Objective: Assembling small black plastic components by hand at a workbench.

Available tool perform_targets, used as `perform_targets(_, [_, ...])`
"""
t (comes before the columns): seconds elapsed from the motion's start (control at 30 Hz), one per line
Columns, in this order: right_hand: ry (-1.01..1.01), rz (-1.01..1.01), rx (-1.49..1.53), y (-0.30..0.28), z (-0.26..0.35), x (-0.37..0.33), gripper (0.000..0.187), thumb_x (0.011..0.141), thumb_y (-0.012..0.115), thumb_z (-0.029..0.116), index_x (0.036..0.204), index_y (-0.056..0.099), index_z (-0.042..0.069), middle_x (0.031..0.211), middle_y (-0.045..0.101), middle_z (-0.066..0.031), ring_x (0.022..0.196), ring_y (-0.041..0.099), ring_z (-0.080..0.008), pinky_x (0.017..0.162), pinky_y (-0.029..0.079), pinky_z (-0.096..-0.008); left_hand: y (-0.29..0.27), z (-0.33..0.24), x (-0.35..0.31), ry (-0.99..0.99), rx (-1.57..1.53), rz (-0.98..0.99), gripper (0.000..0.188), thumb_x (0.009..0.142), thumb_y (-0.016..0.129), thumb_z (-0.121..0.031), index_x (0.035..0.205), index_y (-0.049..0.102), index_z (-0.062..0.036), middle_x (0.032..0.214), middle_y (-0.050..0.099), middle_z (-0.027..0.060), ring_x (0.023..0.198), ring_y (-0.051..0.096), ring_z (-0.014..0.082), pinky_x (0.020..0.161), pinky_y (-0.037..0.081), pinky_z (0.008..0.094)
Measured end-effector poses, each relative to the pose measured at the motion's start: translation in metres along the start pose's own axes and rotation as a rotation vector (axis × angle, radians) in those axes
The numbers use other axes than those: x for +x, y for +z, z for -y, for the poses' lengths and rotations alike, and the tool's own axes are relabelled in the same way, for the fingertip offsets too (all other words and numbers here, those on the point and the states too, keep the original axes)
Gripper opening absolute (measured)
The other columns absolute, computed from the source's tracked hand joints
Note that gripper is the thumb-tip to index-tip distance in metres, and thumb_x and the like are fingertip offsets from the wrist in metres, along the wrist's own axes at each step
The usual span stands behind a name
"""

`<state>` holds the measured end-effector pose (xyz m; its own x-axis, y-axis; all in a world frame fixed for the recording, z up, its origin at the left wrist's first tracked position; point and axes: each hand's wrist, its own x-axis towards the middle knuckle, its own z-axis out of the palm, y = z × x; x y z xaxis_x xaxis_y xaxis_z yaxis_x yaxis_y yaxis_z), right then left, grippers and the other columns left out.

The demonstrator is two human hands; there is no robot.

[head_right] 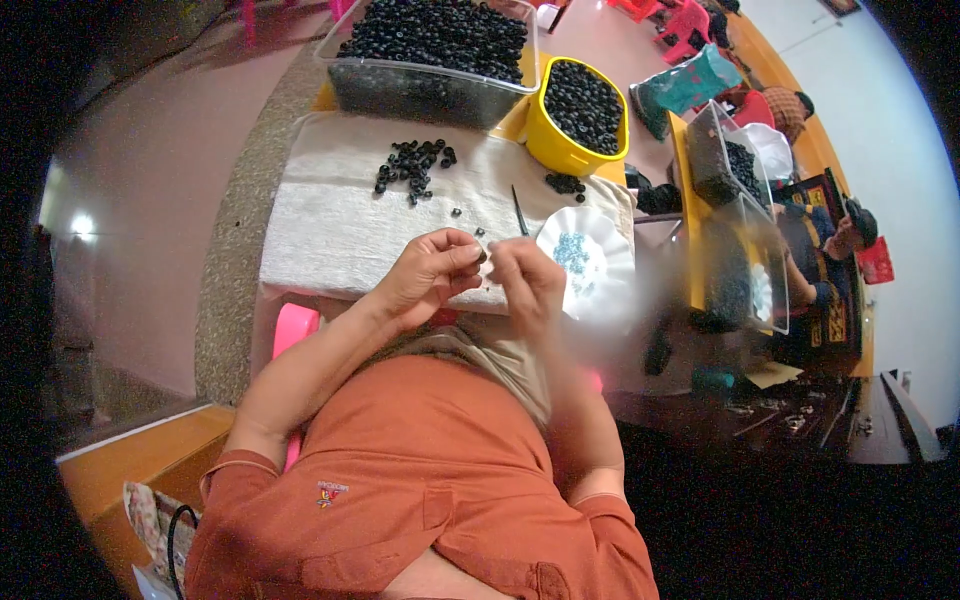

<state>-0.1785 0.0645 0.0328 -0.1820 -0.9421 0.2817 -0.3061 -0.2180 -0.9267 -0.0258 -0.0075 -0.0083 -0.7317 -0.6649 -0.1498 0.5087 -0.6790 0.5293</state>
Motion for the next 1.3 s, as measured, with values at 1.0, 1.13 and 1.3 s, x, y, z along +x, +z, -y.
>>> perform_targets(1.0, [-0.296,0.409,-0.788,0.044,-0.062,0.116,0.015,0.079,0.066,0.011,0.094,0.068,0.007,0.090,0.065,-0.0120,0.089,0.062,-0.0335,0.077,0.050,-0.0422,0.005,-0.009,-0.004,-0.011,-0.050,0.111,0.009,0.088,0.069,-0.009,0.096,0.064,-0.0083,0.087,0.067,0.0037,0.077,0.067,0.0155,0.072,0.057,0.0288])
perform_targets(1.13, [-0.361,0.331,-0.656,0.034,-0.064,0.110,0.014,0.081,0.065,0.007,0.095,0.067,0.006,0.090,0.065,-0.0124,0.086,0.062,-0.0341,0.075,0.050,-0.0417,0.006,-0.012,-0.006,-0.007,-0.037,0.106,0.008,0.089,0.069,-0.010,0.095,0.064,-0.0085,0.087,0.067,0.0036,0.077,0.067,0.0147,0.071,0.057,0.0285])
perform_targets(1.3, [-0.302,0.237,-0.476,0.022,-0.055,0.102,0.011,0.088,0.063,0.006,0.098,0.066,0.004,0.087,0.064,-0.0120,0.076,0.065,-0.0282,0.067,0.051,-0.0348,0.006,-0.014,-0.004,0.010,-0.044,0.081,0.008,0.089,0.068,-0.010,0.095,0.063,-0.0083,0.086,0.065,0.0026,0.077,0.064,0.0129,0.072,0.057,0.0282])
